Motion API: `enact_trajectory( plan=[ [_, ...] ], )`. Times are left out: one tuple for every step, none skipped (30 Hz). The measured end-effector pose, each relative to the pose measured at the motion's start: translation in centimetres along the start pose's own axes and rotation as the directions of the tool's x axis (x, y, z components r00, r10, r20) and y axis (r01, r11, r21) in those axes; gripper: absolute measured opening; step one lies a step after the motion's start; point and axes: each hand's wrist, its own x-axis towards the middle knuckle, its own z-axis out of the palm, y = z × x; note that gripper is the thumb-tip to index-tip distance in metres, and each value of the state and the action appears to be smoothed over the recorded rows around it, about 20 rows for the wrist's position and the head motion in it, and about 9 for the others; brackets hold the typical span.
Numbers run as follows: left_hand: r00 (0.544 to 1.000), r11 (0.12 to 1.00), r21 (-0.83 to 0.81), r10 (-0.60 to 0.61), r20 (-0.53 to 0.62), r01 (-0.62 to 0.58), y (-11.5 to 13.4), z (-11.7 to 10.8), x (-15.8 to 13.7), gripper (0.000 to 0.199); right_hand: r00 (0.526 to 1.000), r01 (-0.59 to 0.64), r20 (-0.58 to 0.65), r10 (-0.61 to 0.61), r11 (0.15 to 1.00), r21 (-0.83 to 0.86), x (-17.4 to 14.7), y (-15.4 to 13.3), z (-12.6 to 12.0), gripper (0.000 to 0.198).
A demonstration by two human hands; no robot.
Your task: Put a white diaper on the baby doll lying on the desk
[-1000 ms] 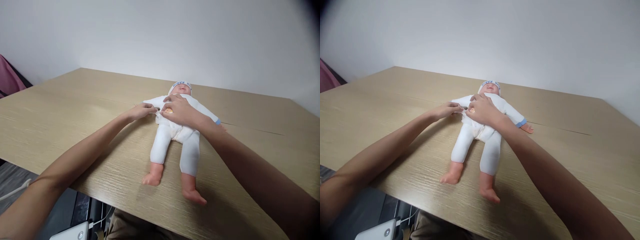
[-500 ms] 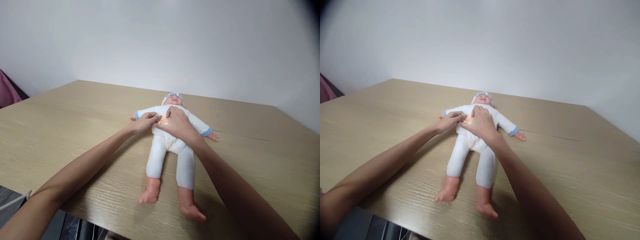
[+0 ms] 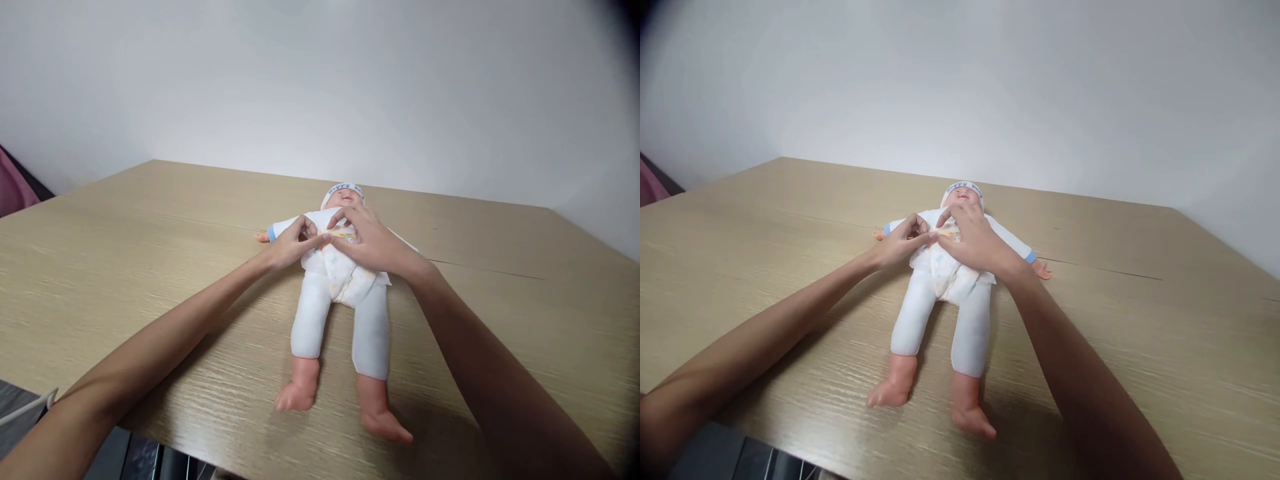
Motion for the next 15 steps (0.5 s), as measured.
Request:
enact_trajectory(
  plan=[
    [1.000, 0.998, 0.056, -0.002, -0.005, 0.002, 0.3, -0.1, -0.1, 0.047, 1.000, 0.001, -0.003, -0.001, 1.000, -0.006, 0.0, 0.1, -0.2, 0.021],
    [1.000, 0.994, 0.107, -0.003, -0.008, 0.003, 0.6, -0.1, -0.2, 0.047, 1.000, -0.006, -0.012, 0.006, 1.000, -0.015, 0.0, 0.2, -0.3, 0.021],
    [1.000, 0.988, 0.152, -0.003, -0.004, 0.003, 0.8, -0.3, -0.3, 0.046, 1.000, -0.016, -0.022, 0.016, 1.000, -0.027, 0.0, 0.3, -0.3, 0.023],
    [1.000, 0.982, 0.191, -0.002, 0.006, 0.001, 1.0, -0.4, -0.4, 0.044, 0.999, -0.027, -0.031, 0.025, 0.999, -0.043, 0.0, 0.4, -0.2, 0.025],
    [1.000, 0.974, 0.225, 0.001, 0.015, -0.005, 1.1, -0.6, -0.4, 0.041, 0.999, -0.034, -0.033, 0.033, 0.998, -0.060, 0.1, 0.5, -0.1, 0.026],
    [1.000, 0.967, 0.255, 0.007, 0.020, -0.012, 1.1, -0.7, -0.3, 0.039, 0.999, -0.039, -0.031, 0.036, 0.996, -0.078, 0.1, 0.6, 0.0, 0.027],
    [1.000, 0.959, 0.281, 0.013, 0.021, -0.018, 1.0, -0.8, -0.3, 0.036, 0.999, -0.040, -0.030, 0.038, 0.995, -0.093, 0.2, 0.7, 0.2, 0.028],
    [1.000, 0.952, 0.304, 0.018, 0.019, -0.023, 1.0, -0.9, -0.2, 0.033, 0.999, -0.040, -0.031, 0.036, 0.994, -0.106, 0.2, 0.8, 0.3, 0.028],
    [1.000, 0.946, 0.323, 0.019, 0.013, -0.022, 0.9, -1.0, -0.2, 0.030, 0.999, -0.036, -0.038, 0.032, 0.992, -0.117, 0.1, 0.9, 0.5, 0.028],
    [1.000, 0.942, 0.335, 0.017, 0.004, -0.017, 0.7, -1.0, -0.1, 0.028, 0.999, -0.031, -0.045, 0.026, 0.992, -0.124, 0.1, 0.9, 0.6, 0.028],
    [1.000, 0.940, 0.340, 0.015, -0.007, -0.011, 0.6, -1.1, -0.1, 0.026, 0.998, -0.028, -0.054, 0.021, 0.991, -0.127, 0.0, 0.8, 0.8, 0.028],
    [1.000, 0.941, 0.338, 0.015, -0.020, -0.008, 0.5, -1.1, -0.1, 0.025, 0.998, -0.024, -0.060, 0.016, 0.992, -0.127, -0.2, 0.7, 0.9, 0.028],
    [0.999, 0.944, 0.330, 0.020, -0.036, -0.007, 0.3, -1.3, -0.2, 0.025, 0.998, -0.016, -0.059, 0.009, 0.992, -0.124, -0.3, 0.5, 1.0, 0.029],
    [0.998, 0.949, 0.315, 0.026, -0.054, -0.008, 0.1, -1.5, -0.3, 0.025, 0.999, -0.006, -0.053, -0.001, 0.992, -0.123, -0.4, 0.3, 1.1, 0.032],
    [0.997, 0.958, 0.286, 0.031, -0.072, -0.009, -0.1, -1.7, -0.4, 0.024, 0.999, 0.006, -0.044, -0.012, 0.992, -0.124, -0.3, 0.1, 1.1, 0.034]
  ],
)
